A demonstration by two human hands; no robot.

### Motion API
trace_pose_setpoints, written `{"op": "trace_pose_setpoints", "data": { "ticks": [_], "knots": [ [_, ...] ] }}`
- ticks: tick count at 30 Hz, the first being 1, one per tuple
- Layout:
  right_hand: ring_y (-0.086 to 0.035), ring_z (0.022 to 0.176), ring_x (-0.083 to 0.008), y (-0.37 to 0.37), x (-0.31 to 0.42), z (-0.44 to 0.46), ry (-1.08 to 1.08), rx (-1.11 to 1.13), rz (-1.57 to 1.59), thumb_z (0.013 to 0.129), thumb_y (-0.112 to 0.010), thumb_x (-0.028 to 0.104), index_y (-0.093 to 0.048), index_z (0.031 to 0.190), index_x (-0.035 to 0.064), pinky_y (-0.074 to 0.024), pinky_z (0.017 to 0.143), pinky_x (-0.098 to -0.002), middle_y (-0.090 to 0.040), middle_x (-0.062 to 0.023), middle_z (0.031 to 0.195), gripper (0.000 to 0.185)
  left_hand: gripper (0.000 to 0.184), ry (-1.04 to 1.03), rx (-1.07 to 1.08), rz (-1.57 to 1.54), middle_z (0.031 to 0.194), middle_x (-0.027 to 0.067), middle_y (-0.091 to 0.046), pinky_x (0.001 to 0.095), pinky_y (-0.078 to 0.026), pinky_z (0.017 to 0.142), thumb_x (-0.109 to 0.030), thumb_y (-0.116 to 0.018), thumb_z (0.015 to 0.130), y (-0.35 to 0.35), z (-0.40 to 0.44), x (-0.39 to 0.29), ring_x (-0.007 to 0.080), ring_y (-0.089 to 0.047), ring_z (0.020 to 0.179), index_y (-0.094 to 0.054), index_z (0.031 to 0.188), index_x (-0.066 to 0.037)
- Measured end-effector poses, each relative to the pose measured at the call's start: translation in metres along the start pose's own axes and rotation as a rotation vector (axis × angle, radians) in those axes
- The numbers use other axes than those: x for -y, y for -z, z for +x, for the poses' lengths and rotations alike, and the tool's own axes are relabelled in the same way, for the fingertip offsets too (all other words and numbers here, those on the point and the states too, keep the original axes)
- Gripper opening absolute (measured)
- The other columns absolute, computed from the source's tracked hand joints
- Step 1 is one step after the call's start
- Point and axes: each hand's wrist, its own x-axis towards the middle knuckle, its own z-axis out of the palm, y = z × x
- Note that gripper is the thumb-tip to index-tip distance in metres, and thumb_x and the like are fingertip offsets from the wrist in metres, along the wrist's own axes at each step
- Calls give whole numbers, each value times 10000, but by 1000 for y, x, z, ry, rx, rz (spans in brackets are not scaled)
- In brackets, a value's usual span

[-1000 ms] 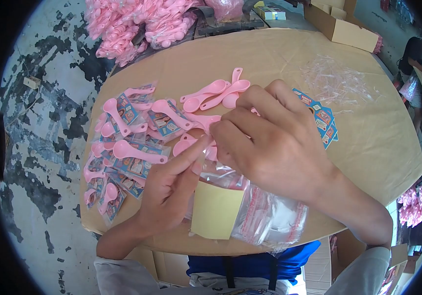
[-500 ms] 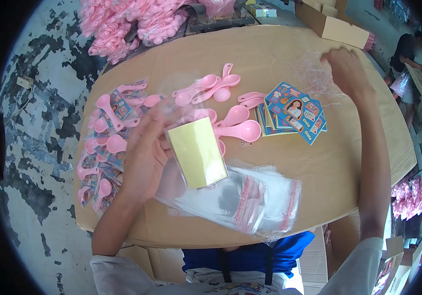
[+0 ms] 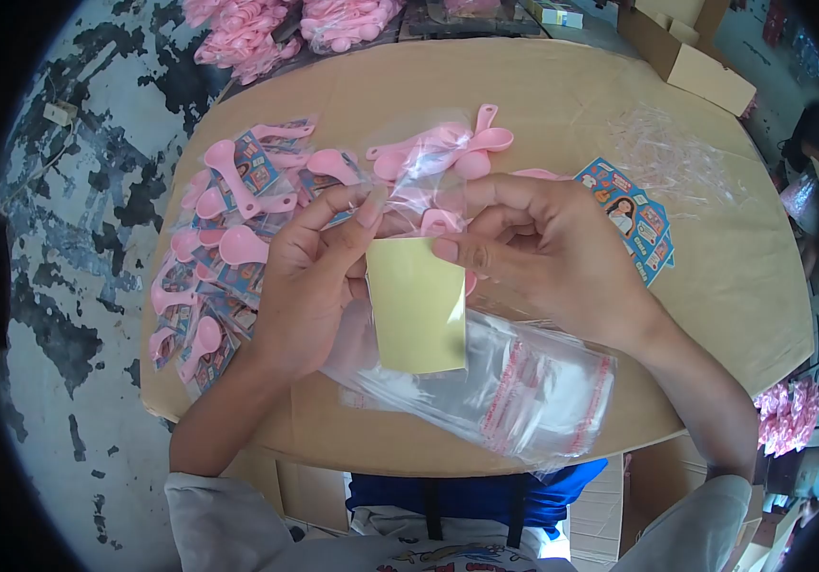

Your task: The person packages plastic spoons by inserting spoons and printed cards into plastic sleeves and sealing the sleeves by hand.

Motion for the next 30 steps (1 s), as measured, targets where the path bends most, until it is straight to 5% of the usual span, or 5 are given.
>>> {"op": "trace_pose_setpoints", "data": {
  "ticks": [8,17,20,25,30],
  "knots": [
    [-628,729,-48,-3,-4,1,57,-30,96,915,-647,100,-657,1068,-25,-511,639,-202,-699,-56,825,197,242,-27,29,48,886,38,-655,215,-490,615,-152,-547,984,1,-5,-4,50,-605,766,-524,1192,-31],
    [-644,848,-94,6,-5,1,137,-6,115,913,-589,-2,-666,1123,-10,-530,756,-237,-706,-73,949,224,225,-134,253,240,1111,91,-640,258,-512,828,-109,-484,987,10,5,-8,124,-619,994,-579,1167,-13],
    [-637,841,-103,9,-11,2,248,26,42,877,-575,-53,-691,1076,2,-518,744,-247,-709,-70,937,237,174,-239,239,188,1005,44,-642,233,-483,750,-103,-497,984,11,8,-2,70,-603,868,-592,1089,-1],
    [-615,743,-147,23,-6,8,516,108,-366,761,-591,-98,-741,948,43,-476,684,-281,-713,-76,878,278,142,-299,337,475,979,36,-602,245,-448,785,-60,-464,968,20,6,-12,89,-564,893,-583,1027,-12],
    [-591,737,-183,20,-4,8,615,118,-448,719,-591,-95,-752,903,73,-461,708,-302,-714,-54,829,297,51,-308,439,520,918,20,-554,233,-412,734,-58,-493,937,28,5,-21,72,-495,809,-538,921,-41]
  ]
}}
